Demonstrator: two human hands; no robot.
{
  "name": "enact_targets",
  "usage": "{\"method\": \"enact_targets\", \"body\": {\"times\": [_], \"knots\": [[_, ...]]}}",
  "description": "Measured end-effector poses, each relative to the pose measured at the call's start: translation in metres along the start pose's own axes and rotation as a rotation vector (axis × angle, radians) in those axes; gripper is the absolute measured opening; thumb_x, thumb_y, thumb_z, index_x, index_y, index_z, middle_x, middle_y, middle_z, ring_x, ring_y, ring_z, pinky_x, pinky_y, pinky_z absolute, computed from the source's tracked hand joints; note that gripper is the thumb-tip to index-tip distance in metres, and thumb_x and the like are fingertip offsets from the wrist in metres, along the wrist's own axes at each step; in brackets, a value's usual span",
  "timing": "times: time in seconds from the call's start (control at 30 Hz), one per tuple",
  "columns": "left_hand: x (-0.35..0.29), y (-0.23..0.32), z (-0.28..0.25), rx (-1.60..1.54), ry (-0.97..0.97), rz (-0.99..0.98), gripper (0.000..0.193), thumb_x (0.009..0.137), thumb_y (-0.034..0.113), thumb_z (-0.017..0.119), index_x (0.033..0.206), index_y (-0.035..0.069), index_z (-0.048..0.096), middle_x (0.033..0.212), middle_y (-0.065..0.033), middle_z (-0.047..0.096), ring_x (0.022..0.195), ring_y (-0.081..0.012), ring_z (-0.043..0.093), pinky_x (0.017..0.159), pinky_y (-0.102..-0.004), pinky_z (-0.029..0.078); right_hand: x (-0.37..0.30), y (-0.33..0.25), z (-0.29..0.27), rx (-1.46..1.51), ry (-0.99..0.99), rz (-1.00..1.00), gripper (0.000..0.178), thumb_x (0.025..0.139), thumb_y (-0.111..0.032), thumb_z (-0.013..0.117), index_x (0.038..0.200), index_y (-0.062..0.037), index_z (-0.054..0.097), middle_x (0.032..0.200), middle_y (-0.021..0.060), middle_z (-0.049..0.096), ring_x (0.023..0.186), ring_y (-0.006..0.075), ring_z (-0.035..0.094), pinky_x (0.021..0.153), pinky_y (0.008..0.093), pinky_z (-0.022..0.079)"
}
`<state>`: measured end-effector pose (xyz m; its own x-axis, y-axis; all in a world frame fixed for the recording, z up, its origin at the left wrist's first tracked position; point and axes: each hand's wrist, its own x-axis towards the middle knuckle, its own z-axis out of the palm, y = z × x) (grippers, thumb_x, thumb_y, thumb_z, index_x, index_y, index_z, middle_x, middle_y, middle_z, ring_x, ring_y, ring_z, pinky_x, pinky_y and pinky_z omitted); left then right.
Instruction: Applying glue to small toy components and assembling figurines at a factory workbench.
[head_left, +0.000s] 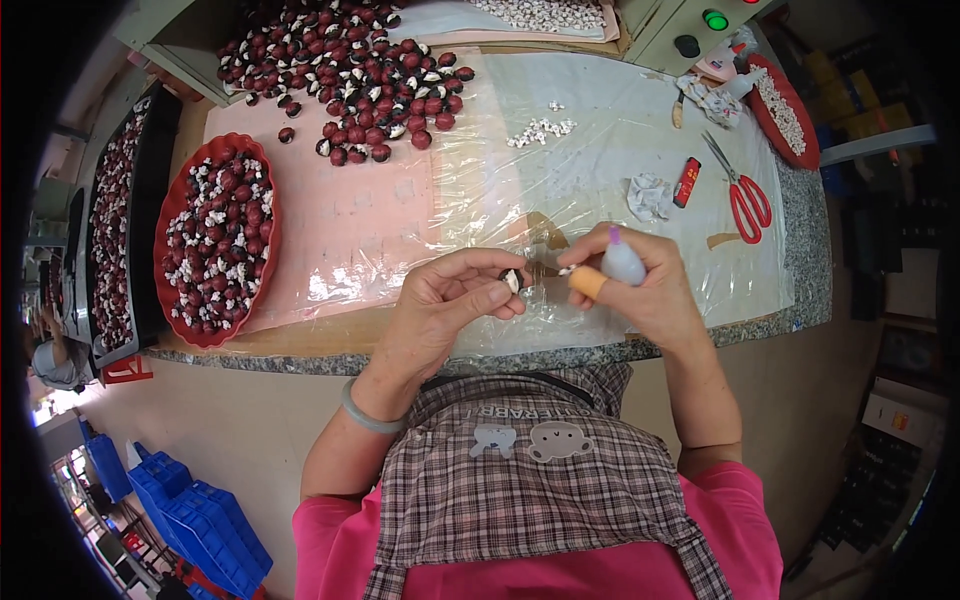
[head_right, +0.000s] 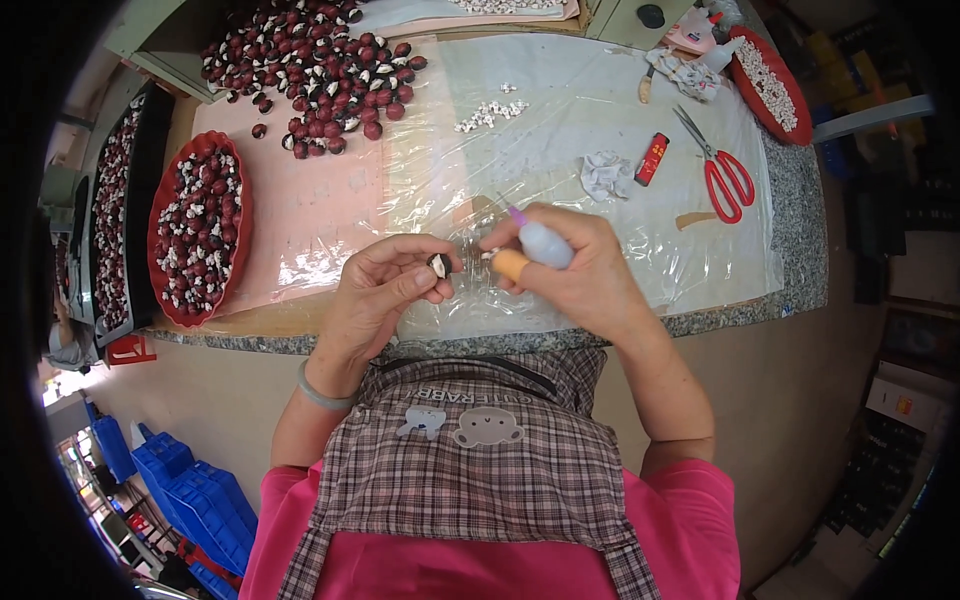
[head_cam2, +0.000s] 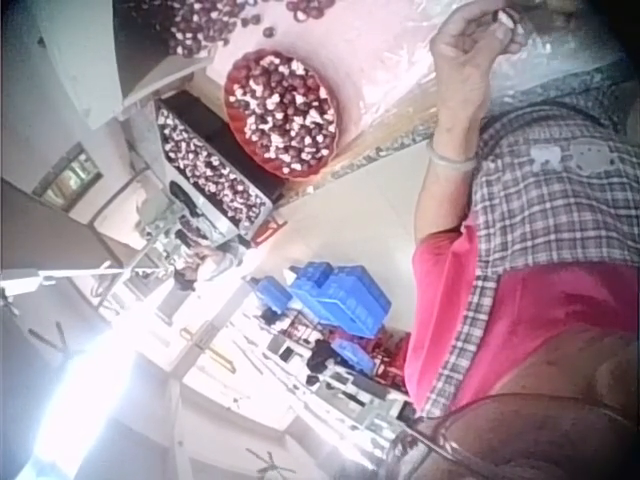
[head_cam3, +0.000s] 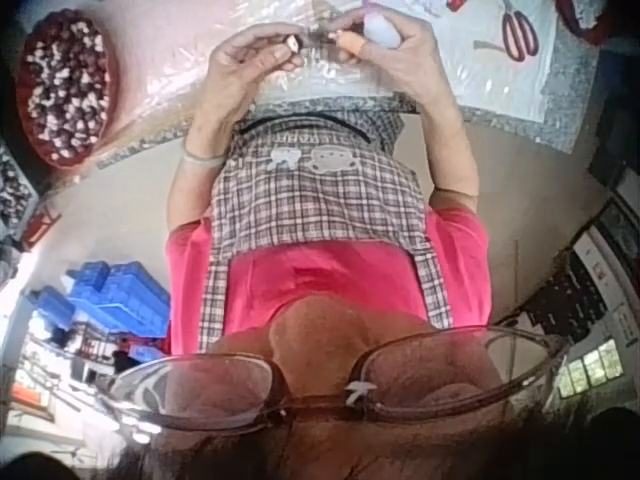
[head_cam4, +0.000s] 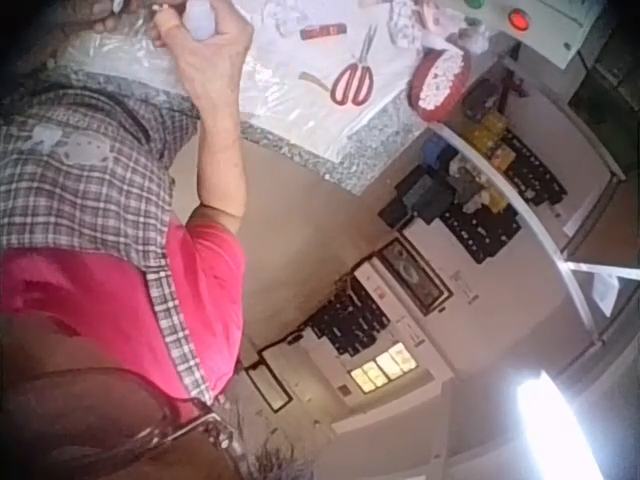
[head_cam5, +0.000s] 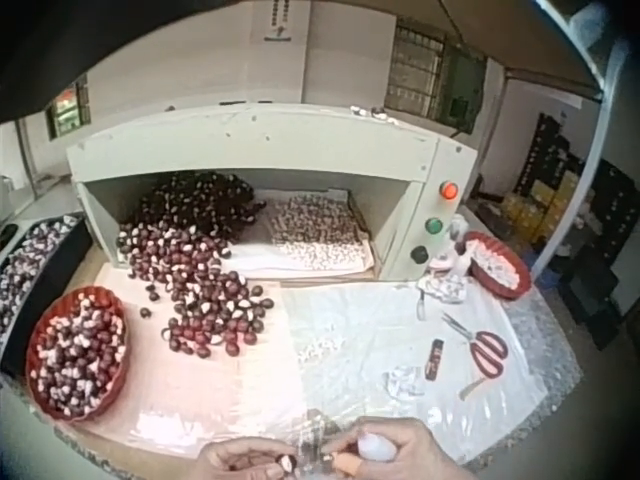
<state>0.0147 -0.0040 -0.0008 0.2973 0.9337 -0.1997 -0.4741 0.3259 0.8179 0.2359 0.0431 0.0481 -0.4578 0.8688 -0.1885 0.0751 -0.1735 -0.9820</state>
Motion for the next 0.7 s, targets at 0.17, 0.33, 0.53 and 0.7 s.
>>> {"method": "enact_targets", "body": {"times": [0.17,0.33,0.53,0.7], "knots": [[-0.003,-0.001,0.004,0.105,0.063,0.047,0.028,0.089,0.004,0.063,0.117,-0.001,0.061,0.099,-0.0083,0.066,0.083,-0.0115,0.064,0.075,-0.0236,0.053,0.005,0.012,0.023,0.136,0.077,0.053,0.012,0.083,0.003,0.066,0.094,0.0036,0.063,0.084,0.0085,0.064,0.069,0.0128,0.064,0.060,0.0246,0.053],[-0.004,-0.003,0.003,0.160,0.066,0.047,0.028,0.090,0.004,0.063,0.118,-0.002,0.060,0.095,-0.0062,0.065,0.084,-0.0105,0.063,0.075,-0.0229,0.052,0.005,0.015,0.025,0.024,0.063,0.032,0.011,0.083,0.002,0.066,0.094,0.0036,0.064,0.083,0.0062,0.065,0.069,0.0109,0.063,0.061,0.0234,0.053],[-0.003,-0.005,0.004,0.169,0.054,0.058,0.028,0.090,0.003,0.062,0.118,-0.002,0.059,0.097,-0.0068,0.065,0.085,-0.0106,0.063,0.076,-0.0222,0.052,0.004,0.018,0.030,-0.099,0.097,-0.031,0.011,0.082,-0.001,0.068,0.092,0.0033,0.066,0.081,0.0065,0.066,0.069,0.0096,0.063,0.060,0.0232,0.052],[-0.003,-0.007,0.008,0.360,0.126,0.198,0.026,0.085,0.001,0.066,0.111,-0.001,0.064,0.095,-0.0082,0.065,0.085,-0.0124,0.064,0.075,-0.0237,0.054,0.003,0.024,0.032,-0.235,0.138,-0.132,0.013,0.079,-0.002,0.071,0.091,0.0031,0.067,0.079,0.0085,0.066,0.067,0.0109,0.064,0.059,0.0243,0.051]]}}
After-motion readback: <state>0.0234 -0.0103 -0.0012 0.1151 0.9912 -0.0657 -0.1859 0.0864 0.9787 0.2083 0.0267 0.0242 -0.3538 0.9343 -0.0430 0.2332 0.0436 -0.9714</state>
